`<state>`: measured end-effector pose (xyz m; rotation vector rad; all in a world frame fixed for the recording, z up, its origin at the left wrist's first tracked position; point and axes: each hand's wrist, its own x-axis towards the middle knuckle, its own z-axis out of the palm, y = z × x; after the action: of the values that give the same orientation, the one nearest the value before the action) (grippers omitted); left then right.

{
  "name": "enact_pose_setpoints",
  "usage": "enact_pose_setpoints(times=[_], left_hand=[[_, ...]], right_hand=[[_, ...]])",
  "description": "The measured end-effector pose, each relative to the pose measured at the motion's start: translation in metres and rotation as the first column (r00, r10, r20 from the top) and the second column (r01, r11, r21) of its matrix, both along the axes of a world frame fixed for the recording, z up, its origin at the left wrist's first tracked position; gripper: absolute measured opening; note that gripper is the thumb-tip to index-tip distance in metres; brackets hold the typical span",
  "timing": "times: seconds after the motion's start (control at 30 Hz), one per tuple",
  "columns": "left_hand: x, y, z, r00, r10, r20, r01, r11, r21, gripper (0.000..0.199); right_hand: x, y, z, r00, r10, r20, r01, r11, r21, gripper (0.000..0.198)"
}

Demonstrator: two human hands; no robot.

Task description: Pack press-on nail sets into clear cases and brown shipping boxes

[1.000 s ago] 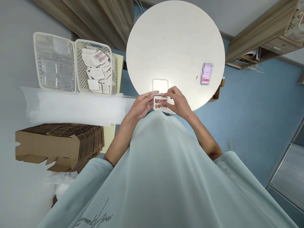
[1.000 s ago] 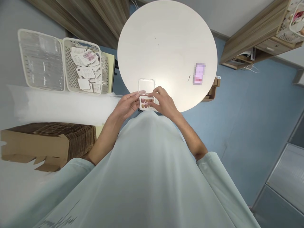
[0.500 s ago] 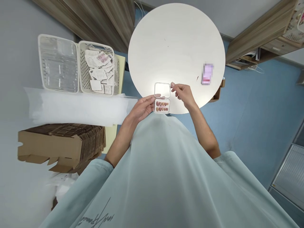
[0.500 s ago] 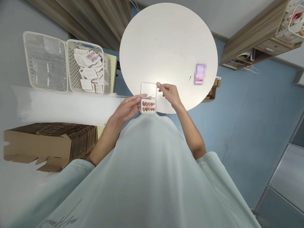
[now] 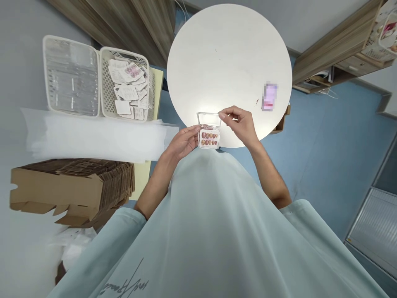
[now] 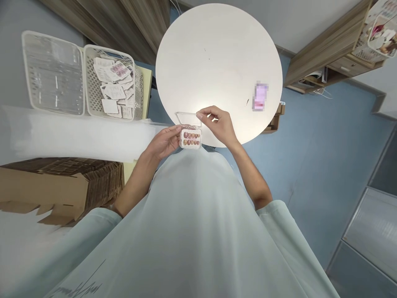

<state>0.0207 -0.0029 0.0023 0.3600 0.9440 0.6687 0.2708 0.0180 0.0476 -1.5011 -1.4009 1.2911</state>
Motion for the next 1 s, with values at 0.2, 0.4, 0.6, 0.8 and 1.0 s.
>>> enact_pose_setpoints(times=[0.2,0.4,0.6,0.8,1.0], left_hand=[[-0.003,0.007,0.001,1.0,0.012,-0.007,-0.012,1.0,0.019,0.05],[-0.008,0.013,0.011,0.999,-0.023,-0.026,0.026,0.993,0.119,0.043],[-0.007,0.017,0.014,0.997,-0.036,-0.067,0.047,0.984,0.173,0.046],[-0.001,0.017,0.018,0.992,-0.059,-0.113,0.087,0.961,0.263,0.051],[-0.007,0.008,0.018,0.936,-0.099,-0.339,0.208,0.929,0.305,0.073]], right_hand=[[-0.001,-0.039,0.016,0.996,0.087,0.003,-0.087,0.996,0.033,0.044],[-0.003,-0.061,0.004,0.997,0.073,-0.009,-0.074,0.996,-0.059,0.044],[-0.01,-0.062,0.003,0.998,-0.044,-0.051,0.032,0.977,-0.21,0.061],[-0.016,-0.062,0.001,0.969,-0.081,-0.232,-0.029,0.899,-0.437,0.069],[-0.017,-0.06,-0.007,0.953,-0.178,-0.246,0.053,0.896,-0.441,0.07]])
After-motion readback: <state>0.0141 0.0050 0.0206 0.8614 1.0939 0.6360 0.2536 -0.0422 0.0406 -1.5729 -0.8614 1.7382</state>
